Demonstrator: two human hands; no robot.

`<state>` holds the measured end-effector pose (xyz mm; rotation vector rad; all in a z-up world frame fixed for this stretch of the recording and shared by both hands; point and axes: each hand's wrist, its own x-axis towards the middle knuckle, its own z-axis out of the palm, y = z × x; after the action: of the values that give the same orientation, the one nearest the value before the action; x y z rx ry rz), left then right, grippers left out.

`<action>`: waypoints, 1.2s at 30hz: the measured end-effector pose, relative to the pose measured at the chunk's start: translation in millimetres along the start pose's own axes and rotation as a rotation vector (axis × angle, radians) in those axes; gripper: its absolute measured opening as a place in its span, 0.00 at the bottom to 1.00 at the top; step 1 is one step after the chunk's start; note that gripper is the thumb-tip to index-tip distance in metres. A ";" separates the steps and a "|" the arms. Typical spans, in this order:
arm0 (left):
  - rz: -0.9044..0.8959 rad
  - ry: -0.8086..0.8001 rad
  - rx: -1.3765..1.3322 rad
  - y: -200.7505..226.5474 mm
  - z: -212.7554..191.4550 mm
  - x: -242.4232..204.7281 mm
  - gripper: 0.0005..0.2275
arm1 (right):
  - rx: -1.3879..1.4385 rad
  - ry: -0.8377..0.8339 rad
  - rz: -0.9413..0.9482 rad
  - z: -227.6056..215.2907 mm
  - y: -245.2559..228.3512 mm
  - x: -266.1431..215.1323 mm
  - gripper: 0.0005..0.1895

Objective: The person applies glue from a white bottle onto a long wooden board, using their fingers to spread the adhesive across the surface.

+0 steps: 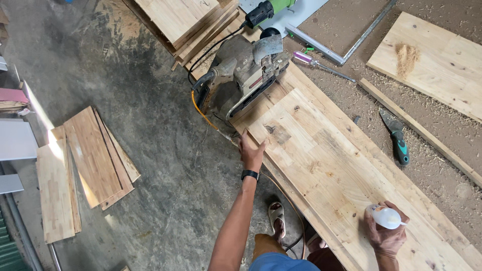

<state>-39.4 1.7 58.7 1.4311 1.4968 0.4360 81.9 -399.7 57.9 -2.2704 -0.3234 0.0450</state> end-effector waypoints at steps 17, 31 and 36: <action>-0.032 0.151 -0.034 5.0 17.7 9.7 0.37 | -0.022 -0.015 -0.044 2.6 17.8 0.0 0.36; 0.025 0.144 0.025 8.8 10.8 12.9 0.28 | 0.019 0.016 -0.058 4.1 14.8 -1.0 0.35; 0.020 -0.005 0.079 15.8 -3.4 -2.7 0.38 | -0.001 0.017 -0.044 3.3 17.3 -3.6 0.32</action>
<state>-34.0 4.4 74.0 1.5089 1.5107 0.3892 81.7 -409.0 42.5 -2.2627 -0.3646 0.0020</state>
